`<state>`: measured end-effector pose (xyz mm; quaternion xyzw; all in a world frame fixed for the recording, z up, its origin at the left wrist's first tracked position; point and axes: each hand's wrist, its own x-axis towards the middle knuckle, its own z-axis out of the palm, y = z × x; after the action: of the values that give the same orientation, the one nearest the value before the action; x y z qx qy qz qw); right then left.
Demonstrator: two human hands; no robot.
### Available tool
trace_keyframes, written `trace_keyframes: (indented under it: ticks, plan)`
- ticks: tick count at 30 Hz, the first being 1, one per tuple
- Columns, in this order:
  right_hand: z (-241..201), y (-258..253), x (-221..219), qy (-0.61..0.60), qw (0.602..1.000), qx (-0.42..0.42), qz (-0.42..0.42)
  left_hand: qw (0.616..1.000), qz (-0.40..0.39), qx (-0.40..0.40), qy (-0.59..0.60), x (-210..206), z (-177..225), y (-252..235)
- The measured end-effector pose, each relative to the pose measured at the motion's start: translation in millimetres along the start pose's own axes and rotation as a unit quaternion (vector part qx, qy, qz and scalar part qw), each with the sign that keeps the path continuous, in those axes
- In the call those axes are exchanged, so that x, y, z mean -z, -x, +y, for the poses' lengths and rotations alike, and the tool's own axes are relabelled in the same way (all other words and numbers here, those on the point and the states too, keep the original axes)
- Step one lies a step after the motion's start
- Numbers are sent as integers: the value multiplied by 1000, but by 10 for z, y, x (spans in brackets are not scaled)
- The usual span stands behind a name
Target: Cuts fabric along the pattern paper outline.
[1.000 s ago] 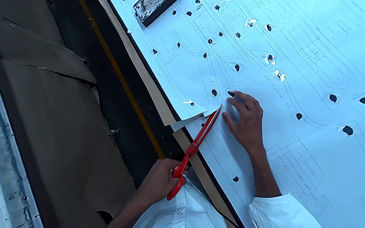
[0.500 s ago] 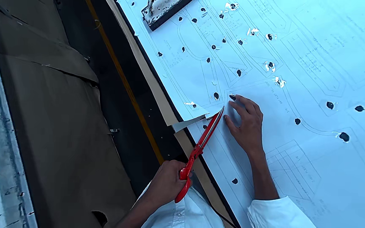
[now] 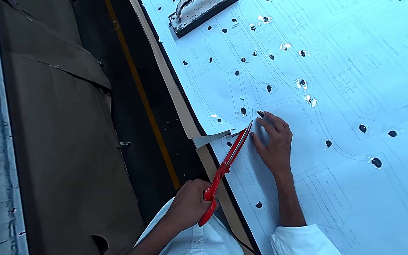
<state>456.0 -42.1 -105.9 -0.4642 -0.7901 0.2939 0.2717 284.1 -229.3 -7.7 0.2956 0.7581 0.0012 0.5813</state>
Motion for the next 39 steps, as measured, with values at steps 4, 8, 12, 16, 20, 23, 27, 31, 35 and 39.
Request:
trace_keyframes:
  ticks: [4, 8, 12, 16, 20, 23, 27, 31, 35, 39]
  plan:
    - [2, -5, -3, 0, 1000, 3, 1, 1000, 7, -4, 18, -35, 14, 8]
    - [11, -4, -6, 3, 1000, 6, 2, 999, 7, -12, 32, -69, 1, -6]
    - [9, -8, -2, 3, 1000, 3, -1, 998, 2, -16, 56, -103, 13, -1]
    - [11, -6, -4, 1, 1000, 5, -2, 997, 0, -17, 80, -146, 31, 15]
    - [10, -11, -1, -4, 1000, 7, 1, 998, 1, -11, 65, -145, 36, 5]
    - [14, -5, -5, -2, 1000, 10, 3, 999, -2, -5, 51, -134, 92, 3]
    - [20, -15, -3, -1, 1000, 15, 5, 999, 5, -8, 50, -144, 95, -20]
    - [17, -13, -7, -3, 1000, 15, 5, 999, 4, -14, 51, -198, 104, -32]
    - [18, -12, -8, -5, 1000, 13, 6, 998, 6, -23, 54, -240, 119, -36]
    - [23, -10, -10, -7, 1000, 14, 9, 997, 1, -21, 73, -272, 153, -14]
